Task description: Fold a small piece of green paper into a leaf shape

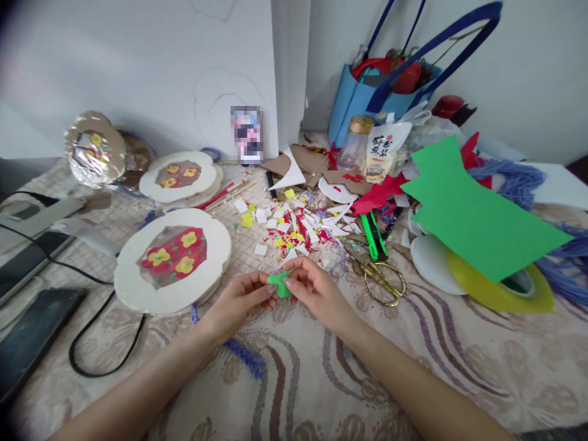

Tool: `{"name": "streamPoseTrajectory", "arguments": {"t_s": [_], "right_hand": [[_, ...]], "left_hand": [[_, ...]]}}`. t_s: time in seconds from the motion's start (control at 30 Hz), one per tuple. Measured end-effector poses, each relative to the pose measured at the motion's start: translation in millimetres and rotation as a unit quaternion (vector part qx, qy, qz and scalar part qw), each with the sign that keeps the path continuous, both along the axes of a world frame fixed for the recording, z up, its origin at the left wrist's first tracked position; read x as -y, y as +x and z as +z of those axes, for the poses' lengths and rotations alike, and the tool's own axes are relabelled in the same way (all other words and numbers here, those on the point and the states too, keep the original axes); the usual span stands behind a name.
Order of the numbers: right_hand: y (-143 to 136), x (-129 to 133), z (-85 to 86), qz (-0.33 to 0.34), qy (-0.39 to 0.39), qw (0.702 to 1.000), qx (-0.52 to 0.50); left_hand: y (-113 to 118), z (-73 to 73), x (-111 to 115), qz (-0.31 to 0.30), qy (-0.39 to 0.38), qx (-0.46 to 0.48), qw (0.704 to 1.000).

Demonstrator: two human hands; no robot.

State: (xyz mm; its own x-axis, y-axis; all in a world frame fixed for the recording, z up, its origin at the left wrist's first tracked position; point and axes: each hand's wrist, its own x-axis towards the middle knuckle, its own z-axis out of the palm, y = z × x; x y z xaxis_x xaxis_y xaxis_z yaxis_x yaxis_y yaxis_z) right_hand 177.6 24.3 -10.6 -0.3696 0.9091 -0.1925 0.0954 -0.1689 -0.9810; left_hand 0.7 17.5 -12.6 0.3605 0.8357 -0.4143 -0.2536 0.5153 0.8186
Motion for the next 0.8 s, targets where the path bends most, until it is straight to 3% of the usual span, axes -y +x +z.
{"name": "streamPoseTrajectory", "arguments": {"t_s": [0.17, 0.27, 0.37, 0.5, 0.8], "right_hand": [[5, -4, 1.8, -0.006, 0.187, 0.977, 0.097], [9, -8, -0.3, 0.038, 0.33, 0.932, 0.146], [12, -11, -4.0, 0.081, 0.425, 0.888, 0.155], [15, -11, -6.8, 0.093, 0.475, 0.86, 0.161], [12, -11, -6.5, 0.088, 0.483, 0.856, 0.16]], "left_hand": [[-4, -3.2, -2, 0.02, -0.087, 0.095, 0.992], [-5, -2.5, -3, 0.004, -0.128, 0.126, 0.984], [-5, -1.8, -2, -0.017, -0.132, 0.135, 0.982], [-5, -2.2, -1, -0.014, -0.103, 0.111, 0.988], [-2, -2.3, 0, 0.01, -0.053, 0.084, 0.995]]}}
